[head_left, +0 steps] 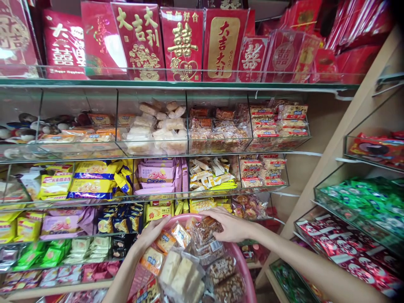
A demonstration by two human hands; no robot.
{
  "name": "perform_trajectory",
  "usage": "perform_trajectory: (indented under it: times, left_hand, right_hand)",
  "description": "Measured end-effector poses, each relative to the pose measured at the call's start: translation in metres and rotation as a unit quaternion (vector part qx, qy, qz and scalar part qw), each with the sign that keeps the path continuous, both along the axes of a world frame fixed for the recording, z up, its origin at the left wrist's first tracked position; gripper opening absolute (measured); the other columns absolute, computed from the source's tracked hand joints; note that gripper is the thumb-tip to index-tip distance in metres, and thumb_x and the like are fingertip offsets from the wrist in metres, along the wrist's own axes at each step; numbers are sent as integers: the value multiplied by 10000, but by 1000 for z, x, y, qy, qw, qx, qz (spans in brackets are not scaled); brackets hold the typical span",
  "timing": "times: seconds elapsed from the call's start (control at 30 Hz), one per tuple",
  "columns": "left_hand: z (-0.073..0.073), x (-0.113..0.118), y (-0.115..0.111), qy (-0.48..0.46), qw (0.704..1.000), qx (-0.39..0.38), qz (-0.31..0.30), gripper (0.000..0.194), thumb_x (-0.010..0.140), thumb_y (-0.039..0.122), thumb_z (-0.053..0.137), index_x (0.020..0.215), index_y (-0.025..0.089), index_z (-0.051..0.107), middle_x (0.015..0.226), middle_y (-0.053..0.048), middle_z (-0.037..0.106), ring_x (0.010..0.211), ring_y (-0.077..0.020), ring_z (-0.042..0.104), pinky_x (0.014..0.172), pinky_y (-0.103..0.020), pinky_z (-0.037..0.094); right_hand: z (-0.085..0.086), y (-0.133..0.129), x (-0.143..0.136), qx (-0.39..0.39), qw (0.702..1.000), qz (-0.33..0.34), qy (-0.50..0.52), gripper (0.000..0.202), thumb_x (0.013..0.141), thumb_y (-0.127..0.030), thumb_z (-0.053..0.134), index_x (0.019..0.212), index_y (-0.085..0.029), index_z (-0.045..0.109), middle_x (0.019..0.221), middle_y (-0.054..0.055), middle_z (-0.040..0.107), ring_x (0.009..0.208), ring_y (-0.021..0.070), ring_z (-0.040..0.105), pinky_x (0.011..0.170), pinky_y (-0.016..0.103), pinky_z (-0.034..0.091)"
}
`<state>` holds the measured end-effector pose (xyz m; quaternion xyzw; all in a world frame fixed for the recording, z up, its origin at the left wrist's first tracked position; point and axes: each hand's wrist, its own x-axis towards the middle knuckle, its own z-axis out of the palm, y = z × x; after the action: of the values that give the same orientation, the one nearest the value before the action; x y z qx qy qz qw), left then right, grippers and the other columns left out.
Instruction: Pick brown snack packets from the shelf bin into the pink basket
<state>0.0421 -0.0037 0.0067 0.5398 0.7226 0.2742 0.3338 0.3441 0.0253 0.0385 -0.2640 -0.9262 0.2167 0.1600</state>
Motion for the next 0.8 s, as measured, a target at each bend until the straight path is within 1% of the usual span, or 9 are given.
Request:
perform_trajectory:
  times: [0.1,0.2,0.33,0.43,0.63,0.73,0.8]
  left_hand:
    - [-1,-2,0,-4,1000,-4,-1,789,677,753,442,1161,160,633,1303,-106,538,1277,-346,391,1106,-481,208]
    - [-5,-5,1,-10,1000,-1,-9,772,686,752,432,1162,179,634,1292,-100,550,1265,-340,410,1105,-477,204]
    - [-10,-9,2,-12,1000,1,-3,729,689,722,461,1163,194,632,1289,-84,555,1276,-336,398,1094,-468,226]
    - [-14,-11,1,-19,1000,13,3,692,683,682,508,1155,193,635,1293,-79,552,1284,-324,391,1087,-446,252]
    - [-21,-15,1,-30,999,31,20,703,653,672,547,1115,152,655,1223,-105,605,1224,-331,463,1034,-420,342]
    - [-22,-17,2,-29,999,31,3,700,655,690,522,1078,154,673,1182,-108,632,1191,-336,495,1016,-422,359]
    - [-22,-16,4,-22,999,28,-8,689,657,697,506,1065,169,679,1170,-97,641,1192,-334,495,1020,-432,352]
  right_hand:
    - [3,-3,-2,-6,1000,4,2,723,670,-177,546,1363,-234,348,1309,78,474,1205,234,398,1041,424,296]
    - [5,-6,-6,-5,1000,12,11,706,670,-176,546,1350,-227,364,1273,74,496,1167,222,422,1028,403,314]
    - [4,-10,-13,0,1000,21,10,711,664,-184,556,1346,-252,369,1249,64,511,1147,220,431,1008,405,330]
    - [3,-11,-17,3,1000,23,0,707,653,-188,565,1332,-273,390,1257,56,510,1157,227,424,1013,422,318]
    - [-1,-12,-15,3,999,28,29,726,638,-175,573,1337,-236,387,1312,69,483,1197,229,401,1054,426,274]
    - [-4,-13,-16,2,999,16,46,662,676,-228,593,1313,-235,413,1331,75,465,1232,236,377,1059,433,266]
    - [-6,-16,-17,-3,999,23,50,638,706,-287,605,1312,-254,411,1344,68,457,1245,239,373,1059,433,268]
